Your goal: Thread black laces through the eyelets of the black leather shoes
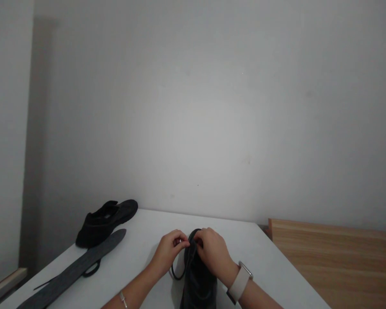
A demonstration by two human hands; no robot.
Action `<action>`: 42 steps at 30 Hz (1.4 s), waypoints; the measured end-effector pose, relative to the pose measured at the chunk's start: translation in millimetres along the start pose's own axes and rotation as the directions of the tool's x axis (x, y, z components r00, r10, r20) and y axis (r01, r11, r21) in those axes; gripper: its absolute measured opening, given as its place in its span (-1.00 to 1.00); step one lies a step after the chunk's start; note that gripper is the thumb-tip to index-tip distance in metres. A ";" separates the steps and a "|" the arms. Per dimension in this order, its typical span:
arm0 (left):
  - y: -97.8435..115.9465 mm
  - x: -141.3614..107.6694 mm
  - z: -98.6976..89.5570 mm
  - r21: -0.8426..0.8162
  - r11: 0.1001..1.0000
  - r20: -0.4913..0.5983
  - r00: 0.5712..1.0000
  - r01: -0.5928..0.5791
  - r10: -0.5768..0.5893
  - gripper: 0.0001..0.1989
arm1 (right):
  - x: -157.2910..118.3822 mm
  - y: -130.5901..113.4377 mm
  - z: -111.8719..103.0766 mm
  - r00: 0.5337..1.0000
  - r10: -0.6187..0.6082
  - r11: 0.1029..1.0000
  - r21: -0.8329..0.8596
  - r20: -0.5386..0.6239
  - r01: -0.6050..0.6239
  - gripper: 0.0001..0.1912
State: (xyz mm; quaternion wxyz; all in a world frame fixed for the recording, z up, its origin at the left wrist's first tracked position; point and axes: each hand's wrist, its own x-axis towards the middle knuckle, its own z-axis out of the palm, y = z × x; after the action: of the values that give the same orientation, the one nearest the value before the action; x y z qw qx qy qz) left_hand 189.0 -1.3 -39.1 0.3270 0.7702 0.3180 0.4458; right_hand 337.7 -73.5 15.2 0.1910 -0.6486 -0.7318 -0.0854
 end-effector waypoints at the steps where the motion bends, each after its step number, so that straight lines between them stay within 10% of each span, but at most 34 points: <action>1: -0.4 -0.2 0.1 -0.013 1.000 0.000 1.000 0.005 -0.005 -0.86 | -0.9 -0.1 0.4 1.000 -0.004 1.000 0.010 -0.012 0.004 -0.81; 12: 48.3 4.6 -9.6 0.158 0.948 0.075 0.961 -0.275 0.266 -0.83 | -3.8 12.2 -39.5 0.974 0.035 0.906 0.419 -0.224 0.064 -0.89; 17: 80.7 12.9 -14.2 -0.027 0.979 0.069 0.977 -0.200 0.202 -0.78 | -8.3 14.5 -75.8 0.932 0.055 0.788 0.589 -0.358 0.180 -0.85; 24: 111.4 24.2 -48.5 -0.525 0.842 -0.157 0.986 -0.125 0.048 -0.72 | -17.9 30.9 -128.1 0.765 0.318 0.409 0.809 -0.560 0.422 -0.83; 28: 103.3 25.1 -55.7 -0.428 0.888 -0.214 0.973 -0.170 0.083 -0.73 | -25.0 43.4 -131.0 0.706 0.363 0.472 0.773 -0.609 0.425 -0.81; 34: 80.4 9.0 -41.8 0.112 0.994 0.023 1.000 -0.008 0.005 -0.71 | -32.1 56.8 -76.3 0.916 0.152 0.871 0.488 -0.371 0.054 -0.70; 38: 61.3 0.1 -27.6 0.223 0.973 0.220 0.969 0.061 -0.111 -0.71 | -37.9 49.0 -39.5 0.996 0.085 0.884 0.463 -0.020 -0.066 -0.70; 42: 48.1 -2.3 -20.9 0.014 0.990 0.291 0.947 0.141 -0.139 -0.72 | -36.8 45.3 -23.7 0.994 0.046 0.813 0.574 0.097 -0.094 -0.75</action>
State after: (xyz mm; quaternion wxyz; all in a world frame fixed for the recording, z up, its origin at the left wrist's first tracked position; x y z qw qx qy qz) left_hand 178.9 -26.6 5.8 0.4038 0.8017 0.3188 0.3044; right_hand 389.4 -109.6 16.8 0.3531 -0.5894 -0.7057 0.1731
